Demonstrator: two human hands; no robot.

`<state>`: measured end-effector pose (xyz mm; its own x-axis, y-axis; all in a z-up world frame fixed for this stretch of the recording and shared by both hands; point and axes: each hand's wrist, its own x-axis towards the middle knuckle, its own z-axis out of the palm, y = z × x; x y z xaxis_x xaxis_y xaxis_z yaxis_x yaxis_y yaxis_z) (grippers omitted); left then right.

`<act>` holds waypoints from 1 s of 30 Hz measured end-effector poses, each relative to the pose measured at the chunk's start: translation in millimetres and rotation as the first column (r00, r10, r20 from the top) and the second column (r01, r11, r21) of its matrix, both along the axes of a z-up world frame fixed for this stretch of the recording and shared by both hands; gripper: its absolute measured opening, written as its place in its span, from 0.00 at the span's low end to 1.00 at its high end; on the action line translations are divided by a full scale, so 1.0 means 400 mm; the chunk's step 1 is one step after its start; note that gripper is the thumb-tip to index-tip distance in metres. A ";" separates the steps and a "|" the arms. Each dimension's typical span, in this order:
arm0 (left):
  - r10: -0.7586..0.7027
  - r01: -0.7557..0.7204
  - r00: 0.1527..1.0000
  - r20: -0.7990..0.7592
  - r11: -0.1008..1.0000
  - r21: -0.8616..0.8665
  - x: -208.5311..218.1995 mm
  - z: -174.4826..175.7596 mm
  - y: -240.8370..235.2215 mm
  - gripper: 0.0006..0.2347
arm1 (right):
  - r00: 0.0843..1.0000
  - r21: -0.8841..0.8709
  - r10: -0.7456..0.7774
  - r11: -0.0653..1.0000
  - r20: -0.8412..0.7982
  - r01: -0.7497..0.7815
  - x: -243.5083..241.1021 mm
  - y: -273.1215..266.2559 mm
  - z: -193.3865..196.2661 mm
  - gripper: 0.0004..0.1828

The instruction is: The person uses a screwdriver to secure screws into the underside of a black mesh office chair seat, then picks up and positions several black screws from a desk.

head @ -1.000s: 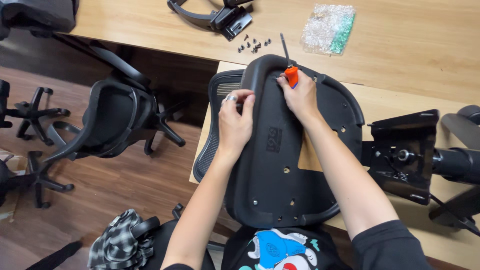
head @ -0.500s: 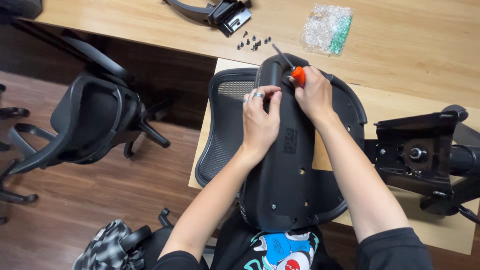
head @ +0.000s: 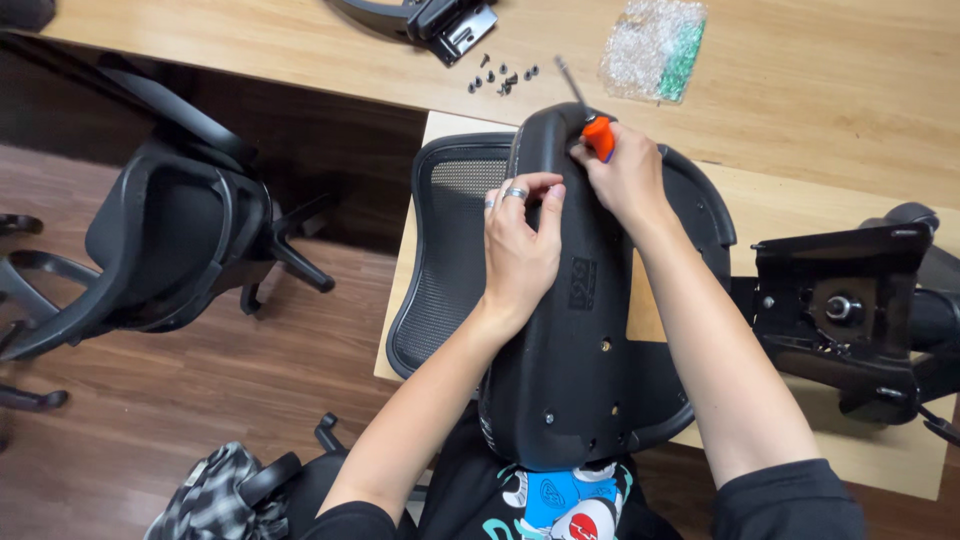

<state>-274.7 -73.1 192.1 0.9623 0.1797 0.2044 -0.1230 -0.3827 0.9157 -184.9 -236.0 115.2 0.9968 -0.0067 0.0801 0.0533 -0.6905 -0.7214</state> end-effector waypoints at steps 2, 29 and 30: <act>0.001 -0.001 1.000 -0.015 1.000 -0.005 -0.004 -0.001 0.000 0.06 | 1.000 0.022 -0.018 1.000 -0.014 0.018 -0.014 -0.004 -0.006 0.12; 0.082 -0.152 0.973 -0.214 0.930 -0.336 0.096 -0.177 0.057 0.09 | 0.980 0.274 -0.019 0.959 -0.200 0.075 -0.006 -0.035 -0.023 0.10; 0.135 -0.219 0.962 -0.238 0.902 -0.371 0.126 -0.222 0.068 0.09 | 0.989 0.265 0.004 0.964 -0.148 0.036 -0.010 -0.038 -0.021 0.10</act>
